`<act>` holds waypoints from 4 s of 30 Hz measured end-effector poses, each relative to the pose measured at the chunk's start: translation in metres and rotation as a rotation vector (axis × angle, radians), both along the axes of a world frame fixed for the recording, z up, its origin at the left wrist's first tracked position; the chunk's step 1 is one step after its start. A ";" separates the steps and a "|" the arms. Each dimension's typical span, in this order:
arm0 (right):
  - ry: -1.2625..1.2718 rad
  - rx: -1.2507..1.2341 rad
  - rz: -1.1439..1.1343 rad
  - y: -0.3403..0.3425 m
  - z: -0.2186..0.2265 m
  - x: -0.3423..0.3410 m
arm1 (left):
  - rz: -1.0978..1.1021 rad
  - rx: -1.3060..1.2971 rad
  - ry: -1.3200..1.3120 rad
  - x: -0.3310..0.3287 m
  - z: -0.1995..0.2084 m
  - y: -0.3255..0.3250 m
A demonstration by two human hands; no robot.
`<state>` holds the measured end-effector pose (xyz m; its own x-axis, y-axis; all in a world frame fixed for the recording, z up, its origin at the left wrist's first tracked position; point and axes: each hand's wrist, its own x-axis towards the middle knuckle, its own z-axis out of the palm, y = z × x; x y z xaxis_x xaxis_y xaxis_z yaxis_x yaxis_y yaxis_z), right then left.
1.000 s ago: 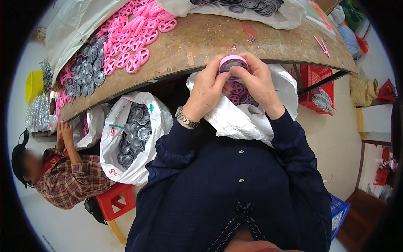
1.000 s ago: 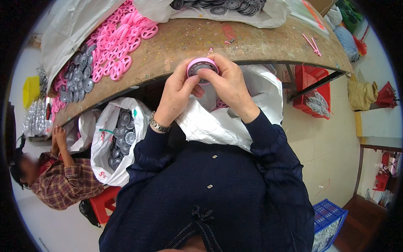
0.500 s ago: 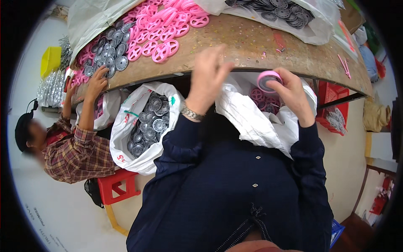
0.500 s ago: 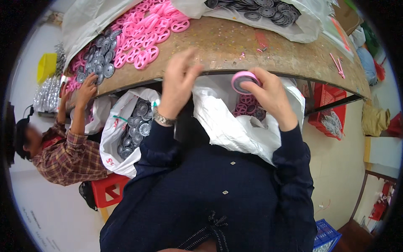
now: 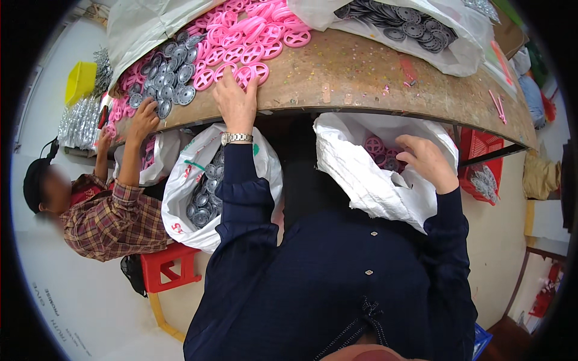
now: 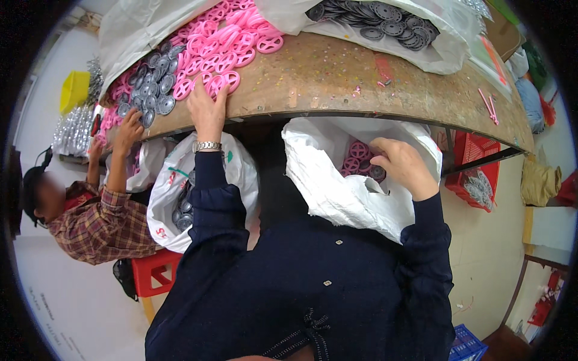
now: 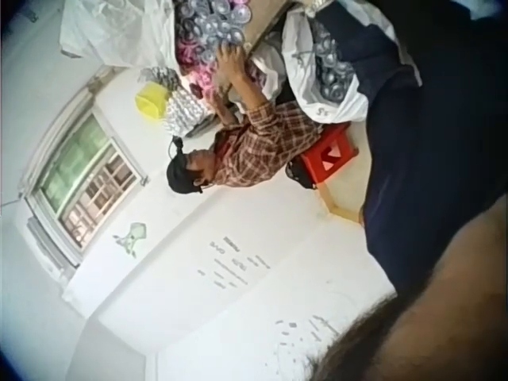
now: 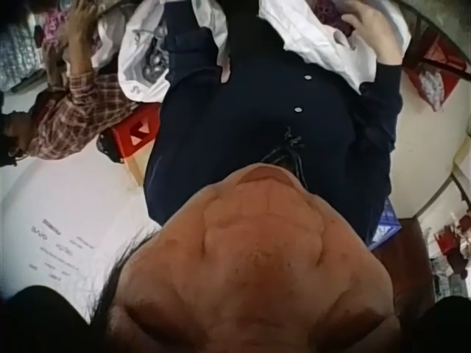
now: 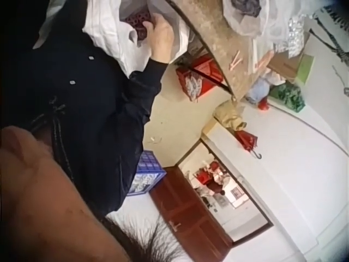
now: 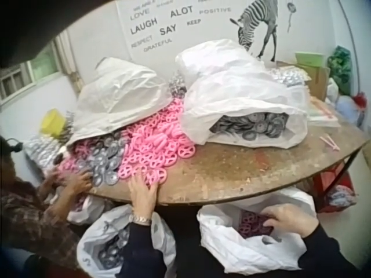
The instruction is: Assembling circular plastic components by fitting grey gears into pink frames.
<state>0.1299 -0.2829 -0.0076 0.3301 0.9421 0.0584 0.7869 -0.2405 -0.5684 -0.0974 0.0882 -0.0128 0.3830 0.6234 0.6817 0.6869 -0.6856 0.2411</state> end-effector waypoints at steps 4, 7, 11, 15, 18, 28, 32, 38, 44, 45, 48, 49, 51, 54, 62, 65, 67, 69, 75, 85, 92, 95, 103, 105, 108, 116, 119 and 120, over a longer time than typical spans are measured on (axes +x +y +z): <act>0.045 0.017 0.024 0.007 0.015 -0.005 | -0.067 -0.021 -0.048 0.003 0.003 -0.004; 0.105 0.031 0.032 0.014 0.031 -0.011 | -0.108 -0.025 -0.127 0.004 0.005 -0.008; 0.191 0.091 0.033 0.024 0.044 -0.018 | -0.189 -0.292 -0.268 0.008 0.013 -0.022; 0.266 0.111 0.049 0.038 0.054 -0.023 | -0.246 -0.032 -0.164 0.017 0.011 -0.031; 0.224 0.136 0.080 0.047 0.060 -0.028 | -0.075 0.112 -0.097 0.016 0.003 -0.029; 0.153 0.099 0.149 0.053 0.049 -0.028 | -0.056 -0.095 -0.144 0.012 0.005 -0.027; 0.268 0.189 0.040 0.058 0.054 -0.029 | -0.352 -0.099 -0.281 0.023 0.023 -0.054; 0.752 0.314 -0.100 0.088 0.065 -0.028 | -0.820 -0.143 -0.268 0.052 0.037 -0.112; 0.768 0.332 -0.088 0.104 0.051 -0.020 | -0.934 -0.195 -0.148 0.067 0.042 -0.140; 0.795 0.427 -0.097 0.104 0.048 -0.020 | -0.940 -0.364 -0.261 0.069 0.039 -0.144; 0.791 0.600 -0.147 0.103 0.046 -0.025 | -1.027 -1.197 -0.622 0.073 0.043 -0.148; 0.440 0.639 -0.158 0.102 0.047 -0.025 | -0.998 -1.404 -0.594 0.071 0.048 -0.145; -0.032 0.719 -0.135 0.102 0.045 -0.022 | -1.080 -1.609 -0.651 0.069 0.046 -0.137; -0.211 0.841 -0.007 0.103 0.046 -0.019 | -1.162 -1.773 -0.707 0.073 0.037 -0.130; -0.349 0.760 0.042 0.104 0.048 -0.012 | -1.122 -1.965 -0.799 0.079 0.044 -0.129; -0.419 0.722 0.033 0.110 0.046 -0.008 | -0.969 -1.528 -0.588 0.081 0.043 -0.120; -0.453 0.695 -0.049 0.112 0.048 0.007 | -0.837 -1.216 -0.515 0.084 0.043 -0.115; -0.432 0.673 -0.112 0.118 0.047 0.035 | -0.850 -1.247 -0.543 0.085 0.041 -0.106; -0.414 0.415 -0.382 0.152 0.035 0.132 | -0.845 -1.238 -0.648 0.087 0.025 -0.099; -0.597 0.006 -0.513 0.196 0.030 0.181 | -0.885 -1.321 -0.761 0.085 0.020 -0.093; -0.590 0.018 -0.483 0.199 0.033 0.190 | -0.904 -1.315 -0.756 0.086 0.021 -0.092; -0.489 -0.071 -0.468 0.201 0.042 0.187 | -0.889 -1.314 -0.754 0.084 0.020 -0.092; -0.263 0.215 -0.487 0.184 0.032 0.197 | -0.891 -1.405 -0.758 0.084 0.025 -0.089; -0.151 0.268 -0.484 0.177 0.036 0.197 | -0.904 -1.437 -0.763 0.086 0.025 -0.087; 0.015 0.417 -0.474 0.166 0.035 0.182 | -0.954 -1.481 -0.727 0.088 0.025 -0.086; 0.647 0.524 -0.098 0.129 0.060 0.032 | -1.011 -1.518 -0.747 0.077 0.029 -0.109; 0.621 0.509 -0.116 0.121 0.055 0.010 | -1.050 -1.527 -0.729 0.078 0.033 -0.122; 0.598 0.502 -0.139 0.118 0.054 0.003 | -1.061 -1.529 -0.716 0.078 0.035 -0.127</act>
